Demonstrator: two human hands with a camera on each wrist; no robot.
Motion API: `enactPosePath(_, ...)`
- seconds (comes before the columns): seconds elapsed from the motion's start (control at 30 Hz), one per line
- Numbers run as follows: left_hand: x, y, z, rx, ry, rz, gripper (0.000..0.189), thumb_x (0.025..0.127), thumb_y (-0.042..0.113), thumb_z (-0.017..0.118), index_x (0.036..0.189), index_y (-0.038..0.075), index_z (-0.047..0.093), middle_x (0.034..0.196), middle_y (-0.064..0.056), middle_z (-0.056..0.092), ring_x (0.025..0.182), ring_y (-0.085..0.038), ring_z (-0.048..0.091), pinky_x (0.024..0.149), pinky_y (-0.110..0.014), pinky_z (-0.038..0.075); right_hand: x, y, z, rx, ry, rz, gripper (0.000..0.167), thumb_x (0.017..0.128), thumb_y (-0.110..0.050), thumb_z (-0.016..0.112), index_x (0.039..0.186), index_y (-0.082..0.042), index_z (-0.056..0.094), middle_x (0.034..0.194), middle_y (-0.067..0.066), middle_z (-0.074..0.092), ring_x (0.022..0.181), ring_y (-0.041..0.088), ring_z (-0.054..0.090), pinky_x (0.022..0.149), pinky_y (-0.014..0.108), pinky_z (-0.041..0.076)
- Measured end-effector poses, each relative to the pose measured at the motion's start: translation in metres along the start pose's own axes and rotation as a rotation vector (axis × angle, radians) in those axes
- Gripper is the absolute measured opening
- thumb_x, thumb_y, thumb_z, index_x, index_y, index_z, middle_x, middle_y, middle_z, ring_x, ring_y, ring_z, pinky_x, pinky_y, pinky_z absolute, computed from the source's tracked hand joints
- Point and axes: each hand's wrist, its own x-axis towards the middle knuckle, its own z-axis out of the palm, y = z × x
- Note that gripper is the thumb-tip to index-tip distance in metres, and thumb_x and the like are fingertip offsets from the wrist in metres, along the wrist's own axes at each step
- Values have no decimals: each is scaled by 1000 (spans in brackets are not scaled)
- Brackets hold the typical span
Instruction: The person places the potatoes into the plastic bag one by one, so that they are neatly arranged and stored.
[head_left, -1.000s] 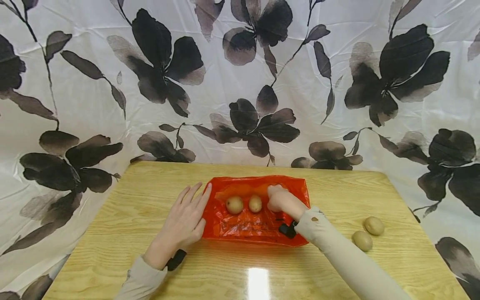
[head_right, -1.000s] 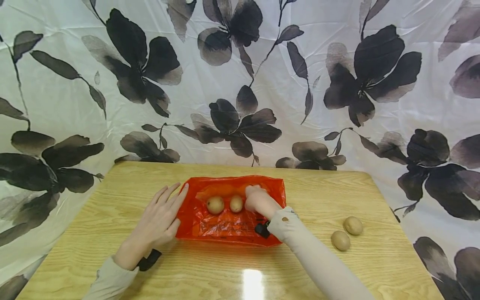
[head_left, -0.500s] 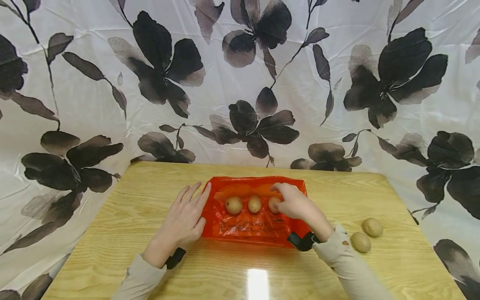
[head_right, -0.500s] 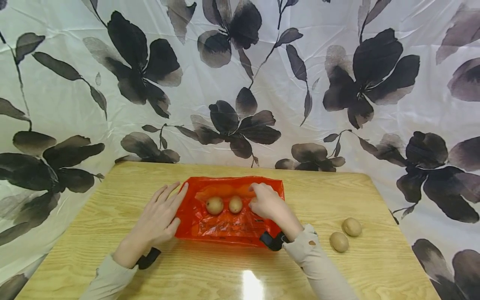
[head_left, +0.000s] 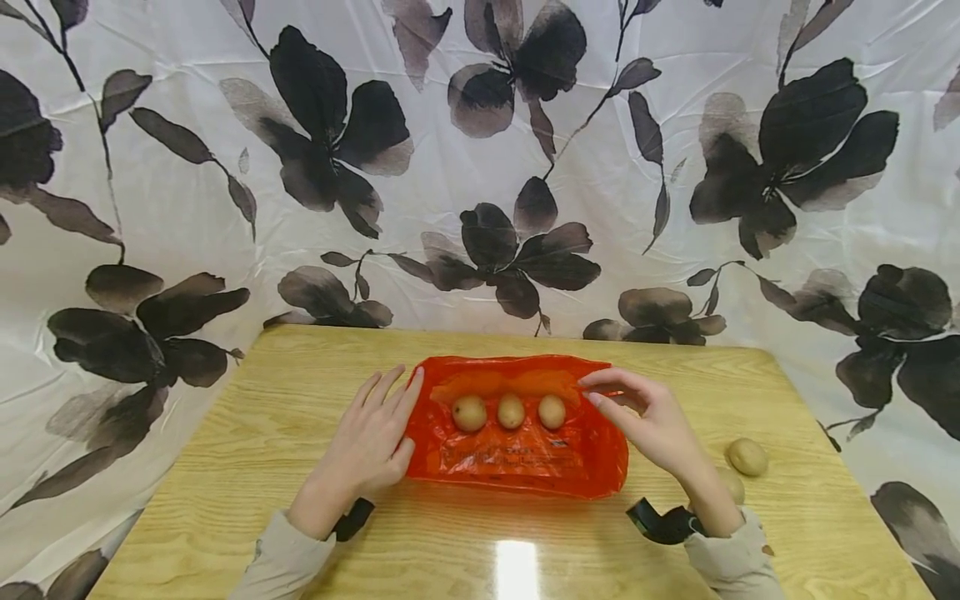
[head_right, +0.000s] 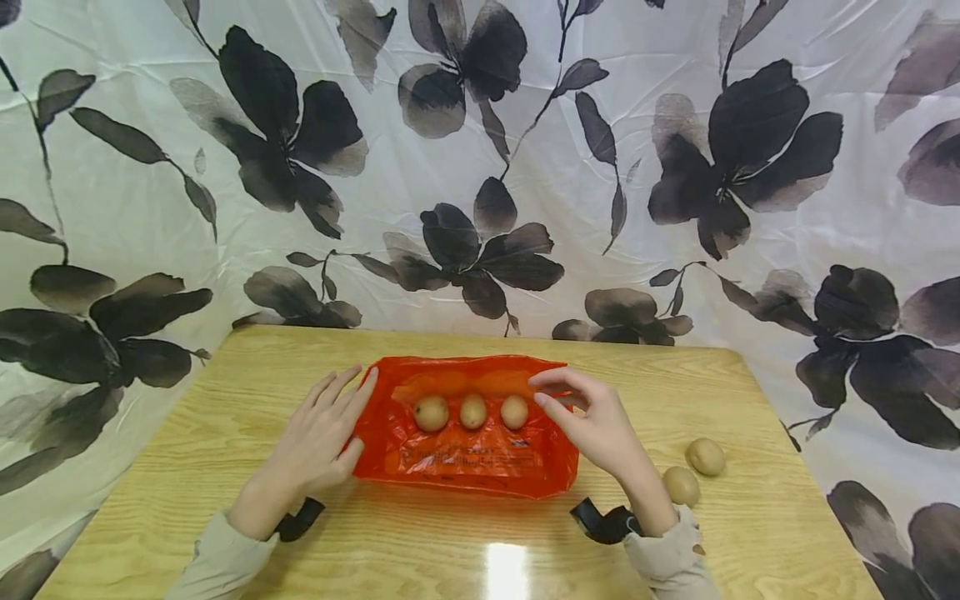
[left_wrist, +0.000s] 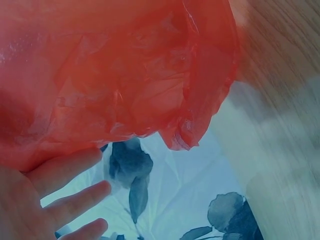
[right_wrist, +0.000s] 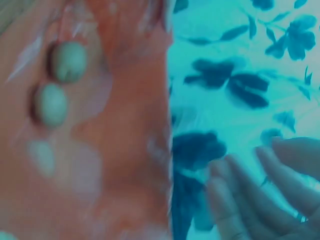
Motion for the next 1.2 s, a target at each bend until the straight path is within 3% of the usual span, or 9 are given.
enactPosePath(0.13, 0, 0, 2, -2, 2, -1, 73, 76, 17, 50, 144, -9, 41, 131, -20, 61, 135, -41, 41, 113, -55, 27, -14, 11, -14, 91, 81, -93, 25, 88, 14, 61, 111, 7, 68, 105, 16, 70, 94, 16, 69, 82, 22, 55)
enactPosePath(0.37, -1, -1, 3, -9, -2, -2, 73, 77, 17, 47, 145, -8, 40, 130, -20, 61, 136, -40, 40, 114, -54, 25, -37, 27, -36, 180, 162, -41, 25, 88, 15, 60, 113, 15, 62, 107, 10, 71, 96, 19, 68, 85, 25, 55)
enactPosePath(0.63, 1, -4, 5, -22, 19, 10, 73, 76, 16, 46, 144, -9, 41, 135, -21, 58, 134, -41, 42, 111, -55, 29, -55, 44, -58, 192, 215, -71, 26, 87, 24, 52, 112, 21, 59, 106, 10, 71, 97, 17, 69, 86, 22, 54)
enactPosePath(0.93, 3, -7, 5, -33, 16, 3, 75, 76, 14, 48, 146, -9, 39, 138, -21, 56, 136, -40, 41, 112, -55, 28, -81, 65, -86, 146, 253, 3, 24, 91, 17, 53, 115, 21, 58, 109, 7, 72, 102, 13, 68, 87, 17, 51)
enactPosePath(1.2, 2, -8, 6, -46, 8, 5, 74, 77, 13, 48, 146, -9, 39, 138, -20, 57, 135, -40, 43, 111, -55, 29, -111, 82, -103, -76, 205, 157, 26, 93, 9, 57, 119, 15, 61, 113, -6, 71, 103, 1, 65, 82, 13, 51)
